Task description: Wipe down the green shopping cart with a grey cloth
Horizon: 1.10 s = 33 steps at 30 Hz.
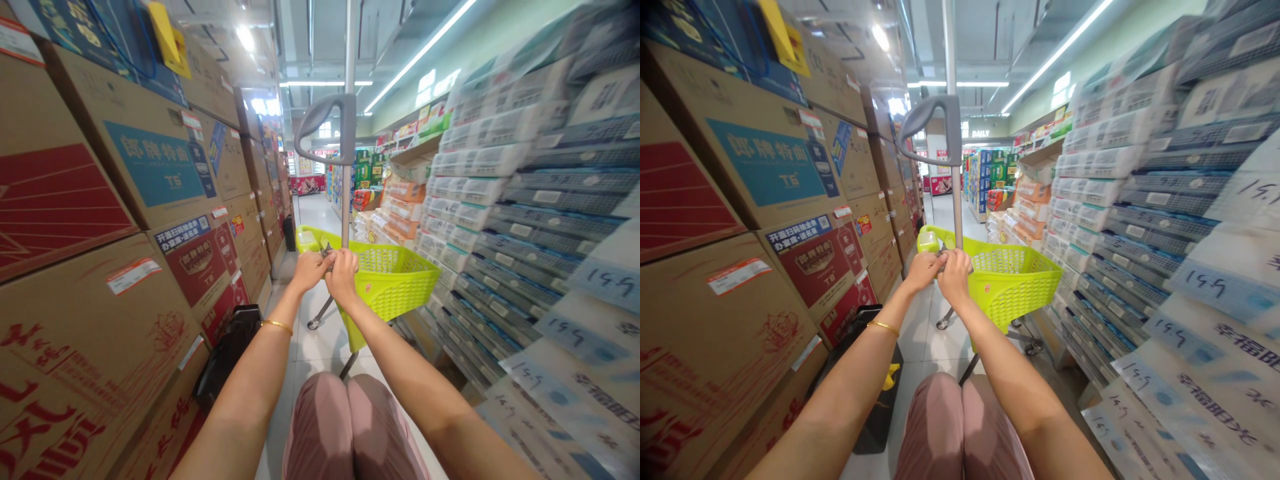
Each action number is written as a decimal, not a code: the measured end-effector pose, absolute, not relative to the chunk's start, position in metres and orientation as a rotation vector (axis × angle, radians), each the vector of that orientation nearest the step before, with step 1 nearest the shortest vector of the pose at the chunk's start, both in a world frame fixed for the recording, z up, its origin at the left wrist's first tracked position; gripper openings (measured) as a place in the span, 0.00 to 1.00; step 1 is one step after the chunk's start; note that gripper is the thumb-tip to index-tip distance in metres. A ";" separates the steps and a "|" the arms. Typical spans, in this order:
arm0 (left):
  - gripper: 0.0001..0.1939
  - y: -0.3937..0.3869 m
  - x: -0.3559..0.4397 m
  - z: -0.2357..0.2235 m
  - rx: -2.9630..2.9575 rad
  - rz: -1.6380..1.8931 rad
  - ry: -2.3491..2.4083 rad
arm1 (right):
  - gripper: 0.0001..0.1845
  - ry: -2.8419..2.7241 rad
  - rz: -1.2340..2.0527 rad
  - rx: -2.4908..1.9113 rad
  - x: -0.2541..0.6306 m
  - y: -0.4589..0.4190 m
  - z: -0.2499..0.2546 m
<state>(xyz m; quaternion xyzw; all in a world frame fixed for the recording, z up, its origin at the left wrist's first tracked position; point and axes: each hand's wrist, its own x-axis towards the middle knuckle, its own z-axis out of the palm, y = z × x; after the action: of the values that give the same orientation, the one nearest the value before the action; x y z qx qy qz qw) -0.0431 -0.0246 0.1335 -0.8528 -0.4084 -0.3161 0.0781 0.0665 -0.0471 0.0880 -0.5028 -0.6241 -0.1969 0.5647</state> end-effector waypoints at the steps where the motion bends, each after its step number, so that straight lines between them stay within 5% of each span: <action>1: 0.40 -0.025 -0.044 0.133 -2.555 -0.946 -1.235 | 0.14 -1.449 -0.439 -1.185 0.063 -0.047 0.093; 8: 0.36 -0.023 -0.046 0.132 -2.509 -0.988 -1.285 | 0.26 -1.573 -0.201 -0.863 0.081 -0.052 0.097; 12: 0.33 -0.022 -0.045 0.130 -2.502 -1.008 -1.292 | 0.20 -1.458 -0.002 -0.855 0.105 -0.058 0.101; 22: 0.32 -0.023 -0.045 0.129 -2.457 -0.995 -1.312 | 0.12 -0.954 -0.567 -1.076 0.151 -0.052 0.115; 33: 0.32 -0.028 -0.044 0.133 -2.458 -0.975 -1.353 | 0.15 -1.212 -0.547 -0.991 0.134 -0.062 0.097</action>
<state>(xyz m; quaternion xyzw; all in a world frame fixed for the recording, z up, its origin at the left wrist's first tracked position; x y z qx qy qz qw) -0.0436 -0.0279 0.1325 -0.8244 -0.4538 -0.3271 0.0856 0.1335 -0.0616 0.0967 -0.4408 -0.5389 -0.2432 0.6754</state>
